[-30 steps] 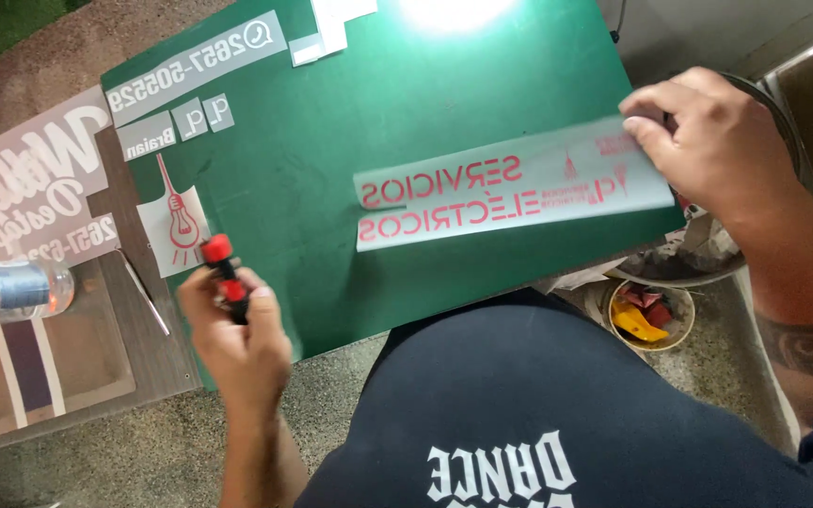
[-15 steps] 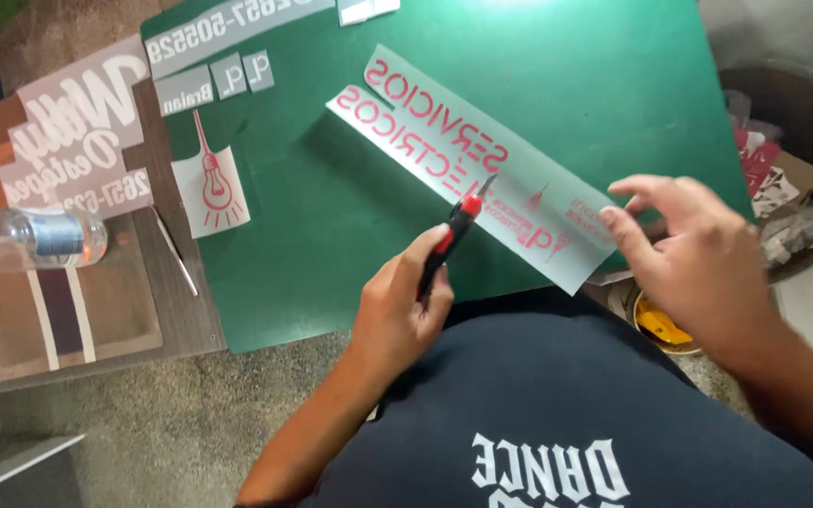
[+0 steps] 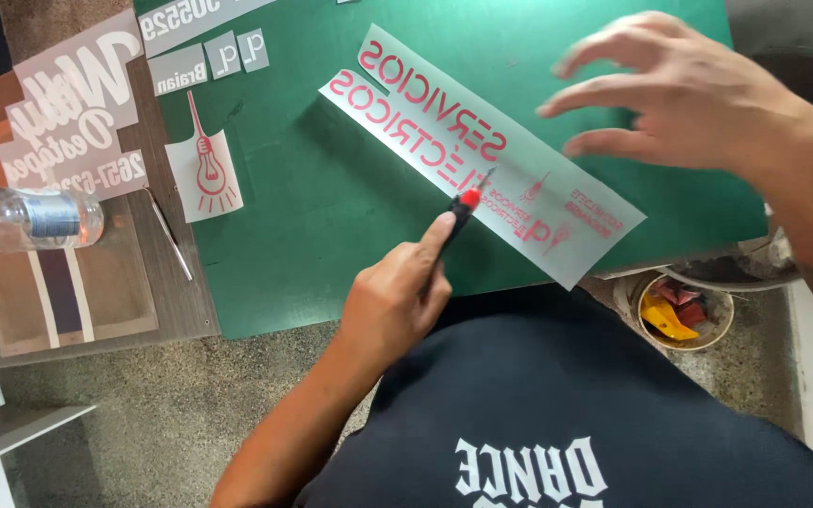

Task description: Weeding excess vinyl from cut decals using a weeding tool and utility knife on a cutting mat.

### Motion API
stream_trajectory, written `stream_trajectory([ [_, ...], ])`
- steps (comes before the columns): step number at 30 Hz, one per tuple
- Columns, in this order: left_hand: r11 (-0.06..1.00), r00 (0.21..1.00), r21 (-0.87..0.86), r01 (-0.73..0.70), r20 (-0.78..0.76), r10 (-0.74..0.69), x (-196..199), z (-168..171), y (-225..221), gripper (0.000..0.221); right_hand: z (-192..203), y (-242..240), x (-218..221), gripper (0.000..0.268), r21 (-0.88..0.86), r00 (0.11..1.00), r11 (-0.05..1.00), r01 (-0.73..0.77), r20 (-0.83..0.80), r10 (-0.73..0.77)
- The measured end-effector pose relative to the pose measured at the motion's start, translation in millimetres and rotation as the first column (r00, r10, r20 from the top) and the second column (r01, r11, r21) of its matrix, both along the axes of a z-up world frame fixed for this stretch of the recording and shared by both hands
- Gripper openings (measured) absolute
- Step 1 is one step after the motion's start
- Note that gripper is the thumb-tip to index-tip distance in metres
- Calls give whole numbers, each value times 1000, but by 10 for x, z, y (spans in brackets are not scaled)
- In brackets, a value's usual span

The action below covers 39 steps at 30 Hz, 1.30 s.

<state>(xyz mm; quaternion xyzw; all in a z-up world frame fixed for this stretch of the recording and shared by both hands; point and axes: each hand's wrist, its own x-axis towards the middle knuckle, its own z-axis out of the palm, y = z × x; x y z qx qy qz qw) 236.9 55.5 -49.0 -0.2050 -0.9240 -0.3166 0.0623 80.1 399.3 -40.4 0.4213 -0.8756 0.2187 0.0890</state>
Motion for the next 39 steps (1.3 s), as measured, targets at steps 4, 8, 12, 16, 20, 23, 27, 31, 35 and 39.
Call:
stream_trajectory([
  [4, 985, 996, -149, 82, -12, -85, -144, -10, 179, 71, -85, -235, -326, 48, 172, 986, 972, -161, -23, 168],
  [8, 966, 998, -254, 57, -17, -63, -247, -73, 256, 70, -157, -253, -419, 51, 238, 991, 962, -133, 22, 131],
  [12, 957, 997, -280, 81, 18, -79, -311, -83, 308, 70, -130, -274, -431, 52, 284, 995, 954, -97, 46, 88],
  [16, 949, 996, -305, 85, -1, -90, -335, -66, 373, 68, -89, -277, -431, 55, 303, 997, 950, -74, -15, 82],
  [20, 929, 996, -361, 86, 12, -88, -343, -68, 381, 70, -7, -304, -411, 54, 364, 998, 930, -57, -16, 67],
  [23, 929, 994, -354, 105, 37, -99, -386, -5, 399, 69, -11, -308, -386, 54, 368, 992, 930, -27, -104, 70],
  [27, 933, 990, -341, 115, 119, -78, -481, 155, 401, 69, 44, -317, -336, 55, 402, 995, 916, -7, -85, 45],
  [31, 924, 993, -366, 112, 78, -90, -468, 229, 347, 68, 96, -345, -306, 55, 401, 995, 916, 28, -95, 11],
  [35, 916, 986, -372, 150, 129, -109, -418, 328, 320, 67, 152, -373, -286, 54, 457, 999, 889, 32, -32, -19],
  [39, 919, 981, -357, 169, 149, -123, -390, 397, 254, 68, 163, -363, -281, 54, 472, 1000, 881, 26, -11, -23],
])
